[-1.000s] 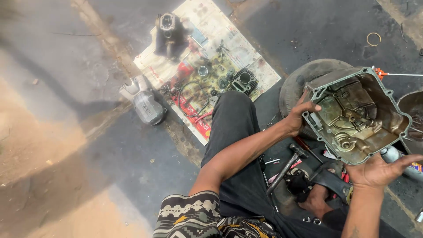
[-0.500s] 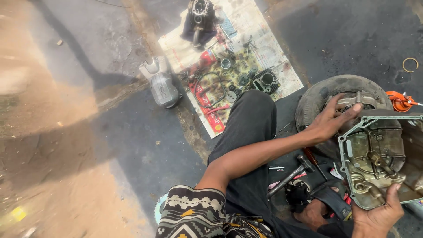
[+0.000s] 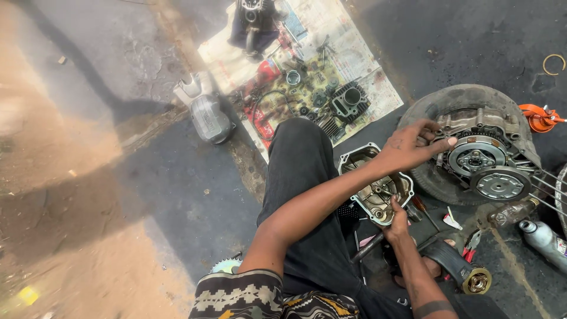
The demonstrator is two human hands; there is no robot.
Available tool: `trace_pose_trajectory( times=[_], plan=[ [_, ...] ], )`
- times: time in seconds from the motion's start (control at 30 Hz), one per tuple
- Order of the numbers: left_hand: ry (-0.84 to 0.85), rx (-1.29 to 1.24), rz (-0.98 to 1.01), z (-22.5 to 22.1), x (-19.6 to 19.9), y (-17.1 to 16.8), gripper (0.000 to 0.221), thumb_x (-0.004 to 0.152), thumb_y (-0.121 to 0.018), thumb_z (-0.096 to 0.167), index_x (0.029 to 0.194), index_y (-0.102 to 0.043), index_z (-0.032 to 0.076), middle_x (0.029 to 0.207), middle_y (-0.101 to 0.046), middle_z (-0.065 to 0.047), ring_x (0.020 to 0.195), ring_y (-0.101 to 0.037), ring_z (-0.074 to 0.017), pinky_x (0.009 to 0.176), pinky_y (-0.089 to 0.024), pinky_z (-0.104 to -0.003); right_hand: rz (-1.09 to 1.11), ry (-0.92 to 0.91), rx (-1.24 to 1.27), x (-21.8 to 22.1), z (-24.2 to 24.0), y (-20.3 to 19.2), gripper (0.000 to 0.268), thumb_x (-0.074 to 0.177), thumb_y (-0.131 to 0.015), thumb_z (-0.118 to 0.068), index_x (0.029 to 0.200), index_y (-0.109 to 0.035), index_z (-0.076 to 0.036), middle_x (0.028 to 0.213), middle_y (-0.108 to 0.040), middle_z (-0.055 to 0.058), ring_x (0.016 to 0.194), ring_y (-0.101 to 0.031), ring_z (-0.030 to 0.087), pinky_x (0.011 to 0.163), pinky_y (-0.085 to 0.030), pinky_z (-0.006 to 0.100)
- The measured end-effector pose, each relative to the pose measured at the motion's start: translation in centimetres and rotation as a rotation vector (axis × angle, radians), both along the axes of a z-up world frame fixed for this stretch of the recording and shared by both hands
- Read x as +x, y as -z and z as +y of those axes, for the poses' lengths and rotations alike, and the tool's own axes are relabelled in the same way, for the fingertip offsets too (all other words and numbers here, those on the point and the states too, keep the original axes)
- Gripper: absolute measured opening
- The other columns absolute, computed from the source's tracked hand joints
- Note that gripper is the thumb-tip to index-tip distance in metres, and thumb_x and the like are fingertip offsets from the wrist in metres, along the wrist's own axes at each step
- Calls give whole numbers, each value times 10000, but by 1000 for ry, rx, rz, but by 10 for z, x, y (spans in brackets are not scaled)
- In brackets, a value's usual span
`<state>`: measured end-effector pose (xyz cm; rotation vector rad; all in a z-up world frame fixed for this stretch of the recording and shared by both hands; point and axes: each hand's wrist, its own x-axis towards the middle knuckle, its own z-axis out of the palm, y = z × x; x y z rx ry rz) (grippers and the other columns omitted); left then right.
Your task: The person sits on the ground working on a motorcycle engine crankcase. They handle the crankcase cover, apply sealant from a small tube to the mating surface, unpack a new gasket from a red parts box, and fit the gasket onto the engine case.
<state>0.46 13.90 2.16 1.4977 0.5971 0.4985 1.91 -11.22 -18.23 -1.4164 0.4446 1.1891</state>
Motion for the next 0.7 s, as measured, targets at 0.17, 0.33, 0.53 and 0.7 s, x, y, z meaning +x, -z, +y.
trace_pose_trajectory(
  times=[0.17, 0.33, 0.53, 0.7],
  plan=[
    [135, 117, 136, -5, -10, 19, 857, 797, -650, 711, 1299, -660, 16, 1110, -745, -192, 1030, -748, -306, 857, -607, -435, 29, 99, 45, -3, -13, 36, 516, 1034, -514, -491, 1388, -551, -118, 1285, -688, 92, 1129, -681, 299, 929, -548, 577],
    [176, 232, 163, -10, -24, 23, 779, 798, -696, 660, 1265, -672, 36, 1123, -733, -179, 1047, -732, -297, 871, -590, -435, -100, 149, -39, 12, -27, 52, 534, 1019, -546, -507, 1367, -543, -102, 1239, -676, 86, 1088, -665, 301, 909, -547, 565],
    [170, 393, 288, 6, -43, 7, 686, 812, -728, 594, 1260, -662, 79, 1111, -699, -158, 1011, -710, -309, 868, -567, -445, -1474, -654, -395, -49, 8, -19, 417, 1008, -661, -386, 1234, -540, -56, 1094, -568, 110, 1027, -561, 264, 885, -475, 418],
    [169, 562, 387, -3, -46, 24, 643, 802, -761, 514, 1273, -643, 92, 1061, -681, -163, 1010, -672, -358, 872, -528, -479, -1177, -1695, -349, -124, 36, 4, 759, 818, -762, -391, 1439, -518, -29, 1347, -503, 232, 1115, -587, 385, 869, -545, 480]
  ],
)
